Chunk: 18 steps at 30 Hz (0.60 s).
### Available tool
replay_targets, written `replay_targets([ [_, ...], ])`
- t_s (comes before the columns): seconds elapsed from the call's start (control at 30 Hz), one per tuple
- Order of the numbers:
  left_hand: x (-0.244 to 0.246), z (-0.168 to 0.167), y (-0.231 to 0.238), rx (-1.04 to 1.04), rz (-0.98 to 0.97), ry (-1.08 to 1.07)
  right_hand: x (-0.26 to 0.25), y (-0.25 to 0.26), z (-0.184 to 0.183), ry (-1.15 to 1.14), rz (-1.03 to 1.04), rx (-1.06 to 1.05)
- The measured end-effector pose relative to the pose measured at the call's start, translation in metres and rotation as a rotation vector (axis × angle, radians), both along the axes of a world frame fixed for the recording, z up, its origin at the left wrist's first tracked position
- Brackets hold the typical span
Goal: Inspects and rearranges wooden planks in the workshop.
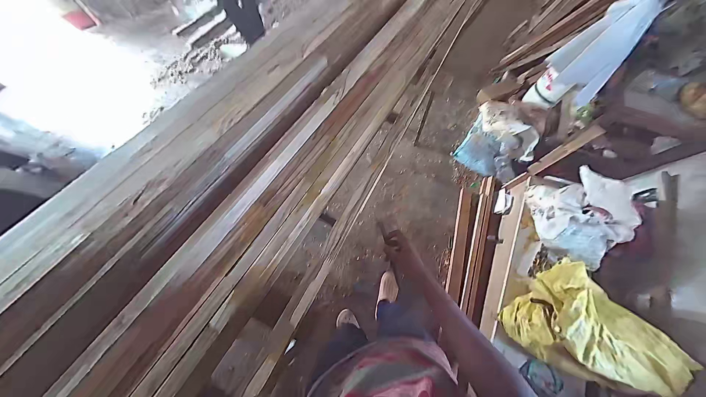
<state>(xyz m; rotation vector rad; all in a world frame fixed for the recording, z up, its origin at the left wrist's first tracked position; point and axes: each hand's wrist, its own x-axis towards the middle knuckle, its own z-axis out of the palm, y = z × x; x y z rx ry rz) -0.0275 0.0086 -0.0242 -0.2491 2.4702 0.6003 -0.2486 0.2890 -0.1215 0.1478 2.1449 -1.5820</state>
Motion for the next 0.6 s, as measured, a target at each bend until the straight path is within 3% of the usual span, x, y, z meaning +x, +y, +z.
replay_targets([
  [0.13, -0.161, -0.051, 0.054, -0.069, -0.092, 0.506, -0.017, 0.027, 0.005, -0.023, -0.072, 0.024],
  [0.23, -0.246, -0.077, 0.078, -0.077, 0.045, 0.54, -0.009, 0.054, 0.016, -0.012, -0.163, 0.031],
  [0.4, -0.279, -0.089, 0.095, -0.223, 0.196, 0.229, -0.009, 0.11, 0.013, -0.081, -0.373, 0.052],
  [0.5, -0.277, -0.09, 0.098, -0.243, 0.214, 0.231, -0.031, 0.13, 0.01, -0.095, -0.447, 0.057],
  [0.6, -0.277, -0.092, 0.095, -0.23, 0.217, 0.264, -0.094, 0.137, 0.007, -0.046, -0.384, 0.086],
])
